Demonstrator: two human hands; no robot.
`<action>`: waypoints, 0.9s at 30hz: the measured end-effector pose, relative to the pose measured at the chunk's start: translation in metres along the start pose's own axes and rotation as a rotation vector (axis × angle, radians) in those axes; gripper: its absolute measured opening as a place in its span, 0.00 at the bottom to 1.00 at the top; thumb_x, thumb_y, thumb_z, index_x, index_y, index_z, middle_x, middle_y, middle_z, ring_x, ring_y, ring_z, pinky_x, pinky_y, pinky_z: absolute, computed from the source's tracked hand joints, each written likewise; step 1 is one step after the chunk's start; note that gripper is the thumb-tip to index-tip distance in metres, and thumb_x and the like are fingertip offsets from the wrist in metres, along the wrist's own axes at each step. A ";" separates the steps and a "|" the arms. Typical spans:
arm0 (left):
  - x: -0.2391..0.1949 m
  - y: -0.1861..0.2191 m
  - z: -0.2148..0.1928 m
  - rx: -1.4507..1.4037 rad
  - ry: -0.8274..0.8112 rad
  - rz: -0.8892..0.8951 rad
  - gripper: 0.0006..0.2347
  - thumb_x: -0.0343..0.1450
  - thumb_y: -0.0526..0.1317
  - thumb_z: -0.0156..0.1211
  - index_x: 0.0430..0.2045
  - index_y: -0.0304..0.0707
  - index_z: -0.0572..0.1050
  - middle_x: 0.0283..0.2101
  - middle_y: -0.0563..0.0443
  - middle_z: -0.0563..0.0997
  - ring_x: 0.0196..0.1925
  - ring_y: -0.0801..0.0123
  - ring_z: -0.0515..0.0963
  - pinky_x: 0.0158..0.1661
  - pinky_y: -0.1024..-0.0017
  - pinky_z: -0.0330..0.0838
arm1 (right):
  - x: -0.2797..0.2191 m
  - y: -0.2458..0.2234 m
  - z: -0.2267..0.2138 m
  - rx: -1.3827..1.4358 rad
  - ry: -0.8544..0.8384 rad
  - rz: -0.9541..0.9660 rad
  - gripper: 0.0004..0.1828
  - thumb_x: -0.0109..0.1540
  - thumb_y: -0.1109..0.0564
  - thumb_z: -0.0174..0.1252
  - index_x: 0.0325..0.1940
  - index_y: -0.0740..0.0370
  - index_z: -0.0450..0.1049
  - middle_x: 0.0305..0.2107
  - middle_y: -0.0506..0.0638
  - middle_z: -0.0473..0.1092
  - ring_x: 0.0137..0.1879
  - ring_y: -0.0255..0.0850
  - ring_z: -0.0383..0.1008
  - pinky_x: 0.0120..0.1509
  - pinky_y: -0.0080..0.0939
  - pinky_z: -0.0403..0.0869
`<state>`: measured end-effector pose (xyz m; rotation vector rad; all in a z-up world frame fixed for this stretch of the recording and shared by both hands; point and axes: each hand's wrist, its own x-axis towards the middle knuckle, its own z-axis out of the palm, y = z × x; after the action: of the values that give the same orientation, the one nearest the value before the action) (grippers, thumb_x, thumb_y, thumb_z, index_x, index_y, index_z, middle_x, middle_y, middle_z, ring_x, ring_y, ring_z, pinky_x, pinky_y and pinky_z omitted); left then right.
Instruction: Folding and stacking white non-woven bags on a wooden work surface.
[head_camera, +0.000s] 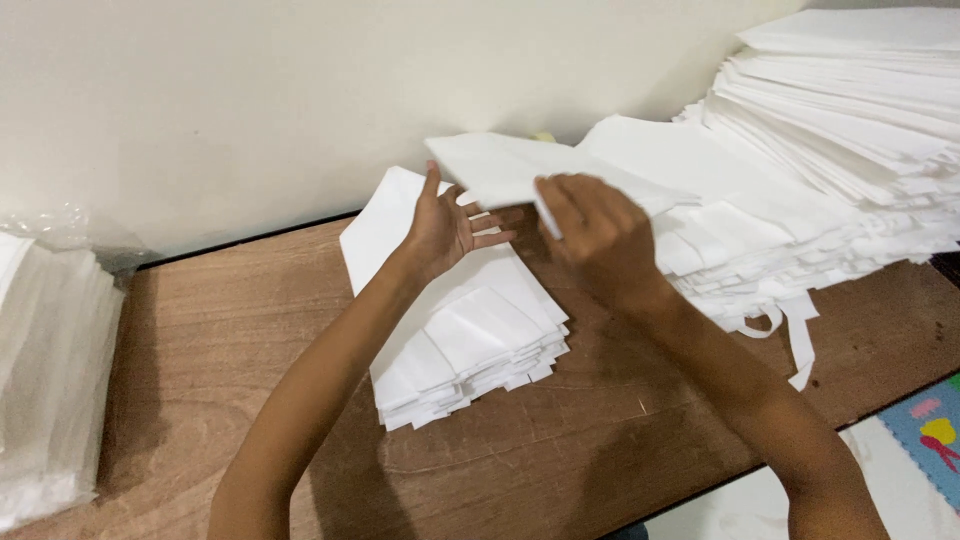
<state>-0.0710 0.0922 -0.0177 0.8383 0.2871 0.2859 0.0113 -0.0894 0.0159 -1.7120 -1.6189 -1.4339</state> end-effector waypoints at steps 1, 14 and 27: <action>-0.004 0.007 -0.011 -0.002 0.009 0.010 0.43 0.69 0.69 0.26 0.70 0.35 0.30 0.67 0.16 0.51 0.68 0.25 0.56 0.58 0.35 0.61 | -0.004 -0.012 0.008 0.010 0.005 -0.007 0.10 0.61 0.57 0.66 0.46 0.59 0.78 0.28 0.53 0.74 0.31 0.43 0.78 0.30 0.37 0.78; -0.016 -0.017 -0.189 0.607 0.564 0.066 0.30 0.72 0.33 0.53 0.67 0.39 0.44 0.55 0.32 0.69 0.45 0.53 0.80 0.37 0.63 0.83 | 0.010 -0.079 -0.024 0.700 -1.171 -0.087 0.31 0.56 0.64 0.56 0.63 0.66 0.58 0.47 0.65 0.68 0.49 0.59 0.76 0.44 0.59 0.80; -0.037 -0.015 -0.175 0.706 0.499 0.276 0.24 0.75 0.30 0.43 0.68 0.33 0.48 0.42 0.34 0.74 0.23 0.67 0.75 0.11 0.78 0.68 | 0.039 -0.029 -0.049 0.554 -0.858 0.051 0.17 0.63 0.64 0.51 0.57 0.62 0.66 0.30 0.59 0.74 0.35 0.55 0.80 0.38 0.51 0.78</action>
<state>-0.1660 0.1892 -0.1346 1.5062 0.7678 0.6756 -0.0415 -0.1021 0.0578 -2.0776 -2.0682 -0.1111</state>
